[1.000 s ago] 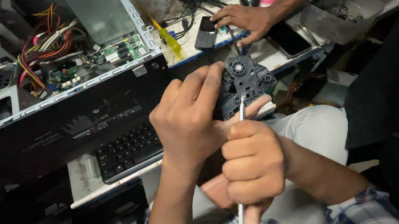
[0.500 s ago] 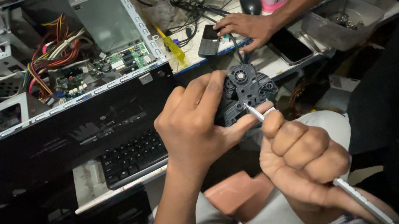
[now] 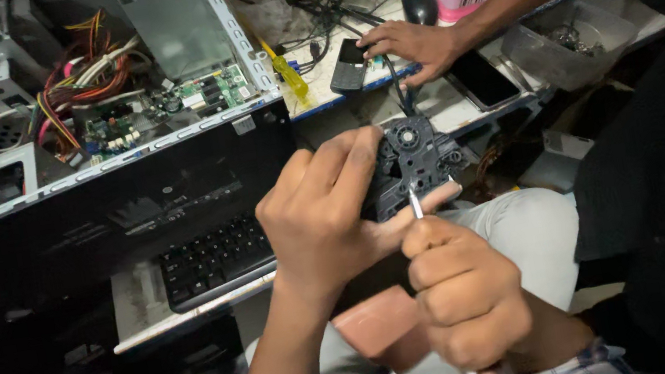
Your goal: The person disassembles a small black plastic electronic component using pliers and a screwdriver. They remove parts, adjust internal pieces, and manipulate the component while seated at a cluttered workbench.
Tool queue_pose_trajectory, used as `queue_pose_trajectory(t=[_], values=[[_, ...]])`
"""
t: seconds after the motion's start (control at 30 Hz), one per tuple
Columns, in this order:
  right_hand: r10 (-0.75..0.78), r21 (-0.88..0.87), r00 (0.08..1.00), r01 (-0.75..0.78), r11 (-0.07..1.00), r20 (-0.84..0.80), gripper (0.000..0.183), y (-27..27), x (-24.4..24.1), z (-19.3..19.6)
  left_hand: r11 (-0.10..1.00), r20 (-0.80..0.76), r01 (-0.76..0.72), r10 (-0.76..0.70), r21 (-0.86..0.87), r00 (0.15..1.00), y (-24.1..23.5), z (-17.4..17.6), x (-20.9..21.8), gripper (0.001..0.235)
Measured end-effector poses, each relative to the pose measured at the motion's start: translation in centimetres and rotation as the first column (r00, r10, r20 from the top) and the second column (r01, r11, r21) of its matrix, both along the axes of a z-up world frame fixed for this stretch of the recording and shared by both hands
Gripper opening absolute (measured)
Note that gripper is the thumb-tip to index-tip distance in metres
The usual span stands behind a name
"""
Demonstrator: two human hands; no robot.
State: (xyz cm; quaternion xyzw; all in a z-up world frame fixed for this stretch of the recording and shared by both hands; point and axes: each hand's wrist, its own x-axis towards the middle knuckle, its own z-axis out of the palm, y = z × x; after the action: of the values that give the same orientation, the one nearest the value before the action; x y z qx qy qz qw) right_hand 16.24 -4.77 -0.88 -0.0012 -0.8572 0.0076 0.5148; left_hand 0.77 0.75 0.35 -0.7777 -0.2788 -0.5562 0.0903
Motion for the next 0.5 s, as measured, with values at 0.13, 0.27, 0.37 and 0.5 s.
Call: queue_pose_trajectory(t=[0.13,0.27,0.37,0.5], values=[[-0.092,0.040,0.992,0.089,0.995,0.087,0.030,-0.2,-0.3,-0.4,1.000,-0.002,0.010,-0.010,-0.006,1.000,0.0,-0.4,0.0,0.069],[-0.185,0.189,0.976,0.161,0.969,0.116,0.031,0.5,-1.1,0.2,0.999,-0.006,-0.034,0.034,-0.006,0.999,-0.4,-0.3,0.5,0.068],[-0.207,0.213,0.975,0.186,0.959,0.082,0.039,0.9,-1.6,0.2,0.999,0.000,-0.037,0.037,-0.019,0.999,-0.5,-0.3,0.8,0.067],[-0.286,0.239,0.958,0.281,0.929,-0.014,0.040,0.8,-1.9,-0.7,0.998,-0.008,-0.049,0.049,-0.043,0.999,-0.5,-0.5,0.9,0.065]])
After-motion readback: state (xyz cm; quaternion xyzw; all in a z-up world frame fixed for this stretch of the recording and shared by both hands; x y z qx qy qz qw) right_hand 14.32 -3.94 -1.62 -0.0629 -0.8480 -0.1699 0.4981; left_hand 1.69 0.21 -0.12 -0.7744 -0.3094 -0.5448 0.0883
